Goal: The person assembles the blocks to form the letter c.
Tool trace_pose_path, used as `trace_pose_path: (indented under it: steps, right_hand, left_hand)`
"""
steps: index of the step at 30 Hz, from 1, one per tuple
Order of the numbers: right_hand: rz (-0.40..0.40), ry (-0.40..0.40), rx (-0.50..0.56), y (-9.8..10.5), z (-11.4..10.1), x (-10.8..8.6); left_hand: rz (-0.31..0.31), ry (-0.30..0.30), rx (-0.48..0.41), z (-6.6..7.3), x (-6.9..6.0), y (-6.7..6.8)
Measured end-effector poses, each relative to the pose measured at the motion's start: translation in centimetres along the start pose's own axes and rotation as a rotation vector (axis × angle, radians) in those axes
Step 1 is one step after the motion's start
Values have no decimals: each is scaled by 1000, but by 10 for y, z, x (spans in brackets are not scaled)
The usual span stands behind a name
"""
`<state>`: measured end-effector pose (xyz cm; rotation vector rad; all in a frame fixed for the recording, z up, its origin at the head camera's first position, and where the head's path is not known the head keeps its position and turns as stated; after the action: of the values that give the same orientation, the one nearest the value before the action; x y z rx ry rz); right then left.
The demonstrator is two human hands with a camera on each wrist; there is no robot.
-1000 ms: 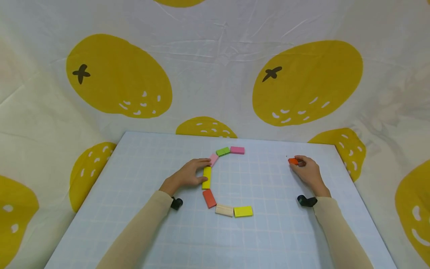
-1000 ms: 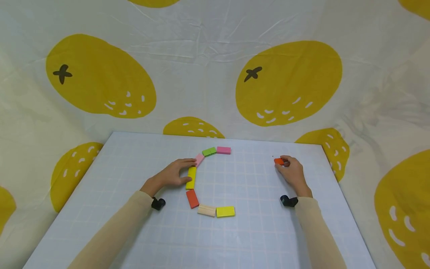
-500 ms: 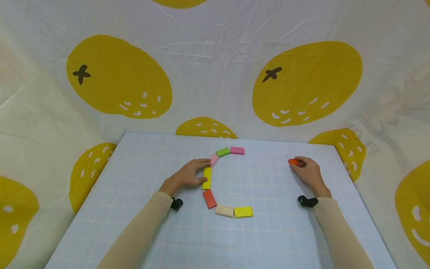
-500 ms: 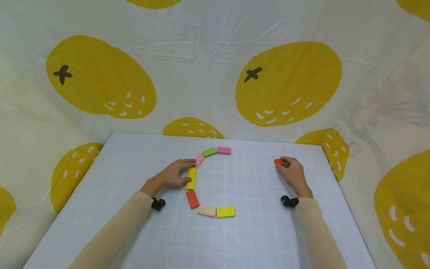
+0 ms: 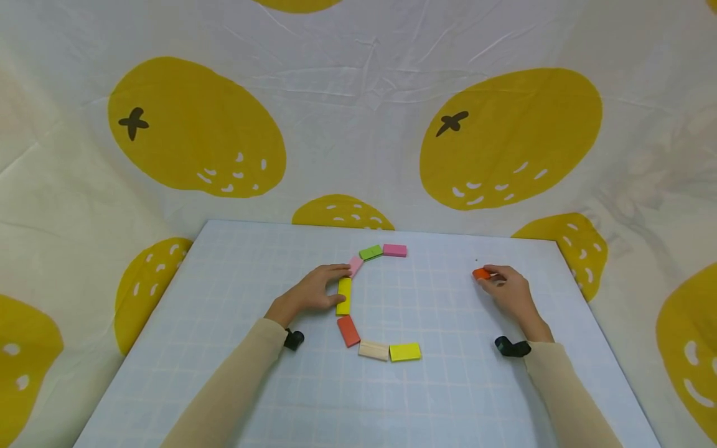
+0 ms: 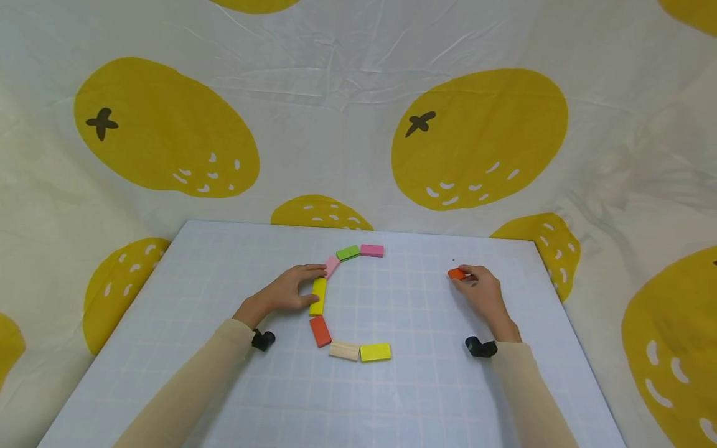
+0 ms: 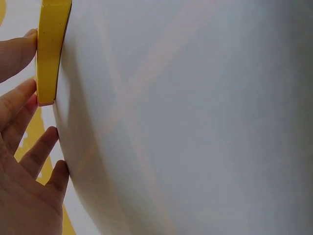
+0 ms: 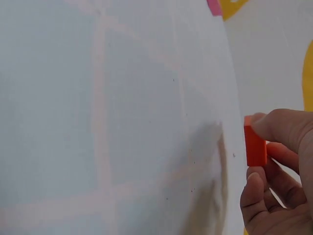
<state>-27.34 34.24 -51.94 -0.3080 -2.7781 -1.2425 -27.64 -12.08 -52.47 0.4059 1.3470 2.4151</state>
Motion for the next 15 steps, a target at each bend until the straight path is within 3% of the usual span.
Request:
trace_pose_path:
  steps: [15]
  right_hand:
    - [40, 120, 18, -7, -15, -41]
  left_hand:
    - [-20, 3, 5, 1, 0, 1]
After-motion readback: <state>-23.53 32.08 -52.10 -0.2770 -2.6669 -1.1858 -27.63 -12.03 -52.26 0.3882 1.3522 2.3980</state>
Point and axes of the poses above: each hand's wrist, its own x-axis towards the middle knuckle, its own y-axis out of the back of the hand, z = x × y, the point moved 3 cm from there along x, towards the middle knuckle, and after that the axes turned 11 degrees about z, right-handed, at the moved point
